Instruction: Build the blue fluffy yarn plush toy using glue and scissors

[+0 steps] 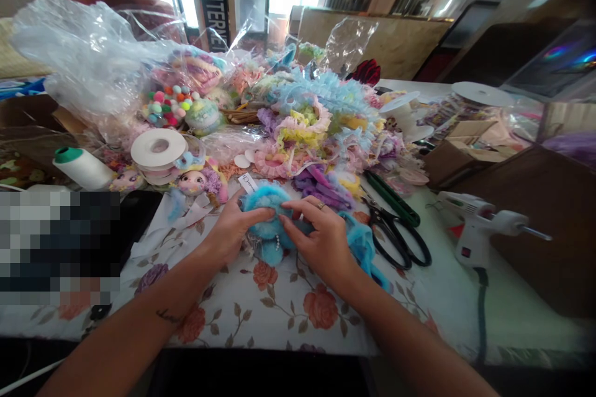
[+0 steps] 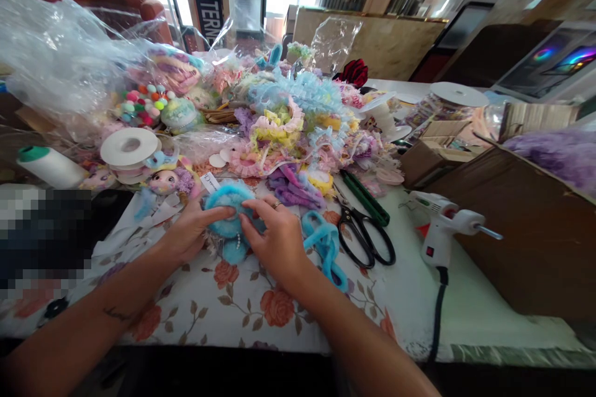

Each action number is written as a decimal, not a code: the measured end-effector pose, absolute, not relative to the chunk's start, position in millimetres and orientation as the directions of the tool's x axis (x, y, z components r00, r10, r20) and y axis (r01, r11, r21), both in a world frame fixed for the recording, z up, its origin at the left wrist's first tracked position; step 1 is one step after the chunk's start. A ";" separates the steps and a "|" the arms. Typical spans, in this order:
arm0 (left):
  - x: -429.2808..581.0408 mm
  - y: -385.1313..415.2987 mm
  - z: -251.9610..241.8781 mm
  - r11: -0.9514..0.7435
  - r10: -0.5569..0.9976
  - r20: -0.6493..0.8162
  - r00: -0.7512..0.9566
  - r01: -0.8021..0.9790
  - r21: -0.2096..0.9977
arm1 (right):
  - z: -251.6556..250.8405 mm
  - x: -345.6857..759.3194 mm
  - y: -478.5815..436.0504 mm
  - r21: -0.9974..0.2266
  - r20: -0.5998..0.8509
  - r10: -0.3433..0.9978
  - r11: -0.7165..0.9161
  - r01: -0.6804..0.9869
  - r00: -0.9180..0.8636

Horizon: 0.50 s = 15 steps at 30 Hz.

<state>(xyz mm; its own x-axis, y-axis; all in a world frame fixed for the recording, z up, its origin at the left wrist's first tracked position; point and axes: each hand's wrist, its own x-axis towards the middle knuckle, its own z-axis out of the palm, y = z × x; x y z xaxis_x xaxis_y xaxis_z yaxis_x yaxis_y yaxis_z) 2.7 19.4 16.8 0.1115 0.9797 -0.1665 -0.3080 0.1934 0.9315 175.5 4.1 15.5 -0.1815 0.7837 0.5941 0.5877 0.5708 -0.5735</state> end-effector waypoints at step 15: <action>2.2 20.4 9.5 0.092 0.995 -0.083 0.048 -0.245 0.965 | 10.3 175.1 2.7 -0.303 0.662 0.686 0.614 0.729 -0.303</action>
